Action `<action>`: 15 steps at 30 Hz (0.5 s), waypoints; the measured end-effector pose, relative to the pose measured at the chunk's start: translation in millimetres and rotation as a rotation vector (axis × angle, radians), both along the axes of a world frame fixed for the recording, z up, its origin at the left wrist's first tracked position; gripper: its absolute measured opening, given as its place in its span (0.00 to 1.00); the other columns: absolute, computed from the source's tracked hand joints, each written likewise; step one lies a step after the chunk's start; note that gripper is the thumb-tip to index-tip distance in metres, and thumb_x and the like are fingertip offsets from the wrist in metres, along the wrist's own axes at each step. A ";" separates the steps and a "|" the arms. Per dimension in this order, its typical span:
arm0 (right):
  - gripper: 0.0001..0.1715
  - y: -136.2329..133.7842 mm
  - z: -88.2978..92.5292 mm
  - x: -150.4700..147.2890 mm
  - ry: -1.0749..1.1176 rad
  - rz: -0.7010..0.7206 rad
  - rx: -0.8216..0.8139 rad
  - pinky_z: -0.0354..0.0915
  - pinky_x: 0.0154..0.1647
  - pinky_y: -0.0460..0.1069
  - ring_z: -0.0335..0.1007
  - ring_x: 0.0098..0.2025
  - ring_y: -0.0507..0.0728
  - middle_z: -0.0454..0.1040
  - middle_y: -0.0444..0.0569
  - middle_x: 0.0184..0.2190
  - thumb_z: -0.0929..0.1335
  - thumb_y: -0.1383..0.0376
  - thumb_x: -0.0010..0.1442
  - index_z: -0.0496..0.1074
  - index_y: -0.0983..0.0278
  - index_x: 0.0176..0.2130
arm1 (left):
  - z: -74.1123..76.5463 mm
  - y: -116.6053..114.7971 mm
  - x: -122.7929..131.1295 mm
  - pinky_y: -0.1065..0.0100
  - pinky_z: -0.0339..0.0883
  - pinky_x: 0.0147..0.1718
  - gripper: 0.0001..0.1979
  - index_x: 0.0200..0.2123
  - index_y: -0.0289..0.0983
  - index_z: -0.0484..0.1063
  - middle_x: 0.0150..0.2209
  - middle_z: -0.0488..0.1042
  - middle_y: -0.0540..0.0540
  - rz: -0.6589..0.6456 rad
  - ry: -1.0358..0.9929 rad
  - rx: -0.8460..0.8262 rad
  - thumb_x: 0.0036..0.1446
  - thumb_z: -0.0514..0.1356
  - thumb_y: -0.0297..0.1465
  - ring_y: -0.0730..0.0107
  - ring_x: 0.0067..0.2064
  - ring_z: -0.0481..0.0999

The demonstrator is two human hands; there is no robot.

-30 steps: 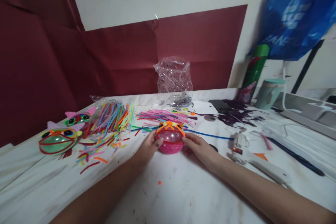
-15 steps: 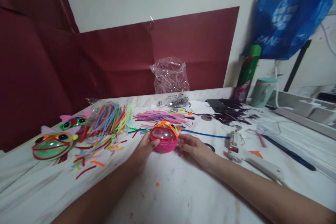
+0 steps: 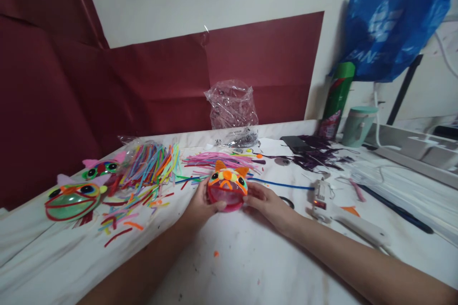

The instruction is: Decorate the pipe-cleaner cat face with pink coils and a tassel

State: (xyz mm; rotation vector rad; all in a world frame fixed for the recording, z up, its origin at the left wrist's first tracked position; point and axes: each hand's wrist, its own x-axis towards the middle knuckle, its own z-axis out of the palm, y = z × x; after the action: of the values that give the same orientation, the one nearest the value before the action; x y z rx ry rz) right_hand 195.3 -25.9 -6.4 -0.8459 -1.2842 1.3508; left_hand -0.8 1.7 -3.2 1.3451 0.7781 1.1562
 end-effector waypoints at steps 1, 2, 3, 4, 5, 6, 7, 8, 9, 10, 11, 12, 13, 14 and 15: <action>0.22 0.3 0.9 0.5 0.031 -0.007 0.007 0.66 0.42 0.52 0.68 0.47 0.60 0.73 0.50 0.45 0.72 0.61 0.47 0.69 0.61 0.44 | -1.9 1.1 -1.0 0.60 0.64 0.49 0.44 0.55 0.39 0.56 0.55 0.64 0.37 0.000 0.019 0.020 0.33 0.71 0.30 0.52 0.54 0.66; 0.23 0.7 1.8 1.2 0.062 -0.016 0.012 0.65 0.45 0.53 0.67 0.49 0.60 0.73 0.50 0.46 0.72 0.62 0.47 0.69 0.61 0.44 | -3.4 2.2 -2.1 0.60 0.64 0.48 0.45 0.55 0.39 0.56 0.56 0.64 0.37 0.016 0.049 0.037 0.32 0.71 0.29 0.51 0.54 0.66; 0.24 1.1 2.8 1.8 0.090 -0.025 0.013 0.64 0.48 0.54 0.66 0.50 0.60 0.73 0.49 0.46 0.72 0.63 0.46 0.69 0.60 0.44 | -4.6 3.0 -3.4 0.59 0.63 0.48 0.45 0.55 0.39 0.56 0.56 0.63 0.36 0.050 0.089 0.052 0.31 0.71 0.28 0.50 0.54 0.66; 0.24 1.5 3.8 2.3 0.113 -0.033 0.009 0.63 0.49 0.55 0.66 0.51 0.60 0.73 0.49 0.46 0.72 0.64 0.45 0.69 0.60 0.44 | -5.4 3.6 -4.6 0.59 0.63 0.48 0.45 0.55 0.38 0.57 0.55 0.63 0.36 0.096 0.137 0.065 0.31 0.71 0.27 0.49 0.54 0.65; 0.24 1.7 4.7 2.7 0.128 -0.037 0.004 0.62 0.50 0.55 0.66 0.51 0.60 0.73 0.49 0.46 0.73 0.64 0.45 0.69 0.60 0.44 | -5.9 4.0 -5.6 0.58 0.63 0.48 0.45 0.55 0.38 0.57 0.55 0.64 0.36 0.144 0.187 0.073 0.31 0.70 0.26 0.49 0.54 0.65; 0.23 1.8 5.5 2.8 0.137 -0.040 -0.001 0.62 0.51 0.55 0.65 0.52 0.60 0.73 0.48 0.46 0.73 0.65 0.44 0.69 0.60 0.43 | -6.0 4.4 -6.3 0.57 0.63 0.48 0.44 0.55 0.38 0.57 0.55 0.64 0.36 0.180 0.237 0.080 0.31 0.70 0.26 0.49 0.53 0.66; 0.23 1.7 6.0 2.6 0.141 -0.038 -0.005 0.62 0.51 0.55 0.65 0.52 0.60 0.73 0.48 0.46 0.72 0.66 0.44 0.70 0.59 0.43 | -5.8 4.9 -6.6 0.57 0.63 0.48 0.44 0.55 0.38 0.57 0.54 0.65 0.36 0.198 0.278 0.088 0.32 0.69 0.25 0.49 0.53 0.66; 0.22 1.5 6.3 2.1 0.140 -0.032 -0.006 0.61 0.50 0.55 0.66 0.51 0.60 0.74 0.48 0.45 0.72 0.66 0.44 0.70 0.59 0.42 | -5.4 5.5 -6.7 0.58 0.63 0.47 0.43 0.55 0.39 0.57 0.54 0.65 0.37 0.200 0.302 0.100 0.32 0.68 0.24 0.50 0.53 0.66; 0.22 1.3 6.2 1.5 0.133 -0.026 -0.010 0.61 0.50 0.54 0.66 0.51 0.60 0.74 0.48 0.44 0.72 0.66 0.43 0.70 0.59 0.41 | -4.6 6.4 -6.6 0.59 0.63 0.47 0.43 0.55 0.39 0.57 0.53 0.65 0.37 0.186 0.303 0.114 0.32 0.67 0.23 0.51 0.53 0.66; 0.22 1.2 5.8 0.8 0.119 -0.030 -0.016 0.61 0.49 0.54 0.67 0.50 0.60 0.75 0.48 0.43 0.72 0.66 0.43 0.70 0.60 0.41 | -3.5 7.6 -6.7 0.61 0.64 0.45 0.41 0.54 0.39 0.58 0.53 0.65 0.38 0.172 0.279 0.125 0.32 0.66 0.22 0.53 0.53 0.66; 0.23 1.3 5.0 0.3 0.099 -0.048 -0.025 0.62 0.48 0.54 0.67 0.48 0.59 0.75 0.48 0.41 0.73 0.66 0.42 0.70 0.60 0.41 | -1.9 8.9 -7.0 0.63 0.65 0.43 0.39 0.52 0.38 0.60 0.52 0.67 0.38 0.186 0.239 0.132 0.32 0.65 0.21 0.54 0.52 0.67; 0.22 1.6 4.0 0.0 0.071 -0.087 -0.030 0.62 0.46 0.53 0.68 0.46 0.59 0.75 0.48 0.39 0.73 0.65 0.42 0.70 0.60 0.40 | 0.1 10.3 -7.8 0.66 0.65 0.41 0.35 0.49 0.37 0.62 0.49 0.68 0.39 0.233 0.194 0.138 0.32 0.64 0.21 0.57 0.50 0.68; 0.21 2.2 2.8 0.2 0.037 -0.141 -0.031 0.63 0.43 0.52 0.69 0.42 0.58 0.76 0.47 0.37 0.73 0.63 0.41 0.71 0.61 0.38 | 2.6 11.7 -9.2 0.68 0.65 0.38 0.29 0.45 0.37 0.65 0.45 0.71 0.41 0.305 0.156 0.144 0.33 0.63 0.22 0.61 0.46 0.70; 0.18 3.0 1.7 0.9 0.002 -0.202 -0.028 0.64 0.38 0.50 0.70 0.37 0.56 0.75 0.46 0.33 0.73 0.62 0.42 0.71 0.62 0.35 | 5.4 12.8 -11.3 0.71 0.65 0.34 0.23 0.40 0.37 0.66 0.39 0.72 0.45 0.392 0.130 0.148 0.35 0.63 0.24 0.65 0.41 0.72; 0.15 4.0 0.8 2.1 -0.031 -0.261 -0.022 0.62 0.32 0.48 0.68 0.31 0.54 0.74 0.45 0.28 0.73 0.60 0.42 0.70 0.63 0.31 | 8.3 13.7 -14.0 0.73 0.63 0.30 0.17 0.35 0.37 0.66 0.32 0.71 0.49 0.477 0.119 0.154 0.38 0.62 0.26 0.70 0.34 0.71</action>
State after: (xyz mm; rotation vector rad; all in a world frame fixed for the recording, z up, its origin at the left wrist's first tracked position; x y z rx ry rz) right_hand 197.4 -21.8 -5.5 -1.0154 -1.1397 1.1498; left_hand -14.8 15.4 5.1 1.4053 1.1576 1.5420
